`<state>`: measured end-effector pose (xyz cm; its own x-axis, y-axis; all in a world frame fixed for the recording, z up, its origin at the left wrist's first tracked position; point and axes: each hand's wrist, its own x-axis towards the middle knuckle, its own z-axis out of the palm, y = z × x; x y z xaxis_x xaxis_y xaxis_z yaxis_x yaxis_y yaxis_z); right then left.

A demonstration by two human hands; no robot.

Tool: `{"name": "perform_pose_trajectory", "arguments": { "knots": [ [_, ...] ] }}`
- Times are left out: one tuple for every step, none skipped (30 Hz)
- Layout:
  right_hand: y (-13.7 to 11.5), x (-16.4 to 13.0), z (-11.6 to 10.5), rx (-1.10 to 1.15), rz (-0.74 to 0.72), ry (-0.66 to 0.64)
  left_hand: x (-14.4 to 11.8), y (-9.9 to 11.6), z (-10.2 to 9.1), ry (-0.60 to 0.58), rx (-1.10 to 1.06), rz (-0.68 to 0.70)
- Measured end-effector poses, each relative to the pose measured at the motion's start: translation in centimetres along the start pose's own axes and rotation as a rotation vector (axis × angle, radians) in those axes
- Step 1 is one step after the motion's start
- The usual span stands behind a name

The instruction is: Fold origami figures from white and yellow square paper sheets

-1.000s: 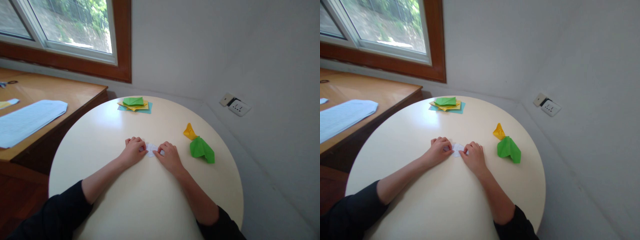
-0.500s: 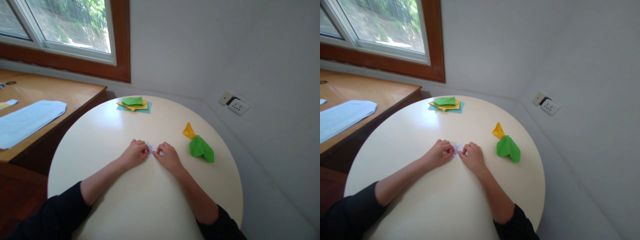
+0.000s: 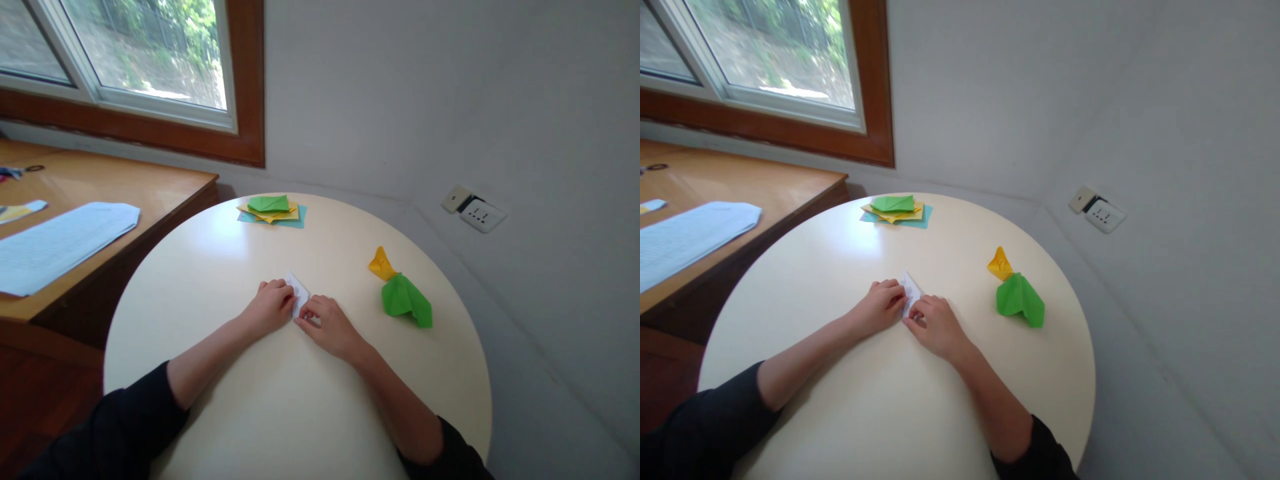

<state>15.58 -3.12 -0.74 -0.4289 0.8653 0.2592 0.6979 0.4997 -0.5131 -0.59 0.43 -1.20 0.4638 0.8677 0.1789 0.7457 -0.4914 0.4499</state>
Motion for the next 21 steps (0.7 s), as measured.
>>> {"name": "perform_pose_trajectory", "arguments": {
  "knots": [
    [-0.4, -0.2, 0.1, 0.018, -0.021, -0.012, 0.0, 0.0, 0.0, -0.003, -0.001, -0.003],
    [-0.8, -0.3, 0.2, 0.035, -0.039, -0.023, 0.0, 0.0, 0.0, -0.007, -0.003, -0.004],
    [-1.1, -0.4, 0.3, 0.049, -0.055, -0.035, 0.0, 0.0, 0.0, -0.010, -0.003, -0.006],
    [-1.3, -0.5, 0.4, 0.061, -0.065, -0.044, 0.0, 0.0, 0.0, -0.010, -0.005, -0.012],
    [-1.4, -0.5, 0.4, 0.070, -0.071, -0.051, 0.0, -0.1, 0.0, -0.007, -0.007, -0.018],
    [-1.4, -0.4, 0.4, 0.076, -0.071, -0.054, -0.1, -0.1, 0.0, -0.001, -0.011, -0.025],
    [-1.3, -0.4, 0.4, 0.080, -0.065, -0.049, -0.1, -0.1, 0.0, 0.006, -0.015, -0.030],
    [-1.1, -0.3, 0.4, 0.084, -0.055, -0.036, -0.1, -0.2, 0.0, 0.014, -0.019, -0.032],
    [-0.9, -0.2, 0.4, 0.088, -0.043, -0.017, -0.1, -0.2, 0.0, 0.018, -0.021, -0.032],
    [-0.6, -0.1, 0.3, 0.095, -0.030, 0.006, -0.1, -0.2, 0.0, 0.020, -0.023, -0.030],
    [-0.3, -0.1, 0.3, 0.103, -0.017, 0.030, -0.1, -0.2, 0.0, 0.019, -0.024, -0.026],
    [0.1, 0.0, 0.3, 0.109, -0.005, 0.050, -0.1, -0.2, 0.0, 0.018, -0.027, -0.021],
    [0.4, 0.0, 0.3, 0.114, 0.007, 0.065, -0.1, -0.2, -0.1, 0.013, -0.031, -0.016],
    [0.8, 0.1, 0.3, 0.114, 0.019, 0.076, 0.0, -0.2, -0.1, 0.007, -0.036, -0.012],
    [1.1, 0.1, 0.3, 0.112, 0.028, 0.086, 0.0, -0.1, -0.1, 0.001, -0.042, -0.010],
    [1.5, 0.1, 0.4, 0.110, 0.035, 0.098, 0.0, -0.1, -0.2, -0.005, -0.046, -0.010],
    [1.7, 0.1, 0.4, 0.108, 0.039, 0.116, 0.1, -0.1, -0.2, -0.010, -0.049, -0.008],
    [2.0, 0.1, 0.4, 0.107, 0.041, 0.132, 0.1, -0.2, -0.2, -0.016, -0.051, -0.006],
    [2.1, 0.2, 0.5, 0.105, 0.041, 0.146, 0.1, -0.2, -0.2, -0.020, -0.052, -0.001],
    [2.3, 0.2, 0.4, 0.102, 0.039, 0.154, 0.1, -0.2, -0.2, -0.023, -0.054, 0.006],
    [2.3, 0.2, 0.4, 0.096, 0.035, 0.155, 0.1, -0.3, -0.2, -0.024, -0.056, 0.013]
  ]
}}
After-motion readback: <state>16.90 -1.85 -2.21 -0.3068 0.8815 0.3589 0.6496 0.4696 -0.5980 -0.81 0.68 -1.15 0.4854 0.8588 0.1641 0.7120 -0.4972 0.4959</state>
